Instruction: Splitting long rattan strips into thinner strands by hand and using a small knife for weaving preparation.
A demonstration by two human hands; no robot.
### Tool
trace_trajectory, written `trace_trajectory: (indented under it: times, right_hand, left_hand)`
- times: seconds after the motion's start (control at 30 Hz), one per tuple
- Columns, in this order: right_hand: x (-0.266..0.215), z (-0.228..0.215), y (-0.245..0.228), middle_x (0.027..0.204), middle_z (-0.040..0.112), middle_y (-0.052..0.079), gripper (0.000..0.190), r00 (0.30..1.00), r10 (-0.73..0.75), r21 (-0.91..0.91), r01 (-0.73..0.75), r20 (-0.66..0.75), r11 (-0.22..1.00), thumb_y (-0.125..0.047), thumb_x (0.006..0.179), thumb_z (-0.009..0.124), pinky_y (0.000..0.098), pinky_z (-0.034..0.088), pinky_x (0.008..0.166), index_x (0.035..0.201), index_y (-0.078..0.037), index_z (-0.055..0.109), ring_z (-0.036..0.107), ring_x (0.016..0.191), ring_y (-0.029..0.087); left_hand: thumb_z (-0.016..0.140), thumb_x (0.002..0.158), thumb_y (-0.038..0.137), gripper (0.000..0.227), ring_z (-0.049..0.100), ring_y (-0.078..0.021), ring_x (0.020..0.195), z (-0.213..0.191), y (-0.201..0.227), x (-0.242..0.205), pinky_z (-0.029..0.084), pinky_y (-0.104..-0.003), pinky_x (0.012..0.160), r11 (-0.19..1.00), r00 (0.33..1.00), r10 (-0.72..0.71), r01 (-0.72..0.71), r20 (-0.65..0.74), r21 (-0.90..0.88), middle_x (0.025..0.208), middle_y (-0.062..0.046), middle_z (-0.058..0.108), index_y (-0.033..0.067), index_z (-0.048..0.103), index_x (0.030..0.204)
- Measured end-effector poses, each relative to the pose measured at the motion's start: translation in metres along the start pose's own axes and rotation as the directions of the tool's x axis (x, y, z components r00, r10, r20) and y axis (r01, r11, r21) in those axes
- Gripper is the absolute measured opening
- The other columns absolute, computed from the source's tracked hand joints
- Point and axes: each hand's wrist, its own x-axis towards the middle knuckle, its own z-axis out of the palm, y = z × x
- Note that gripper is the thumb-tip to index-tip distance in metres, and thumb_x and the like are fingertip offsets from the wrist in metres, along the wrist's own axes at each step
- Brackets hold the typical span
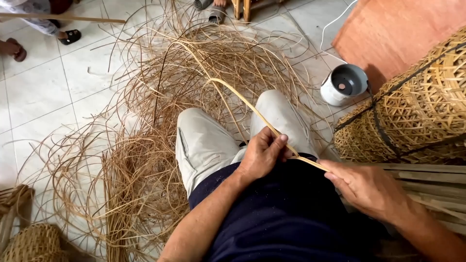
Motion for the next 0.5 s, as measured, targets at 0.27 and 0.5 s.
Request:
trace_trajectory:
  times: [0.27,0.5]
  right_hand:
    - [-0.04,0.019,0.034,0.104,0.087,-0.008,0.05,0.979,0.187,-0.015,-0.186,0.081,0.982,-0.025,0.086,0.068,0.0319,0.07,0.052,0.134,-0.035,0.066,0.086,0.058,0.016]
    - [-0.075,0.014,0.064,0.123,0.08,-0.027,0.044,0.879,0.413,-0.178,-0.379,0.239,0.908,-0.042,0.087,0.064,0.0281,0.076,0.069,0.13,-0.053,0.067,0.092,0.075,0.009]
  left_hand:
    - [0.054,0.108,0.016,0.016,0.071,-0.0214,0.062,-0.048,-0.038,0.022,0.064,-0.033,0.059,0.993,0.938,-0.087,0.057,-0.335,-0.1,0.073,-0.011,0.064,-0.0005,0.052,0.107]
    - [0.053,0.11,0.021,0.02,0.066,-0.0236,0.059,-0.104,-0.059,0.031,0.063,-0.037,0.06,0.944,0.696,-0.261,0.039,-0.669,-0.327,0.072,-0.011,0.062,0.0011,0.051,0.111]
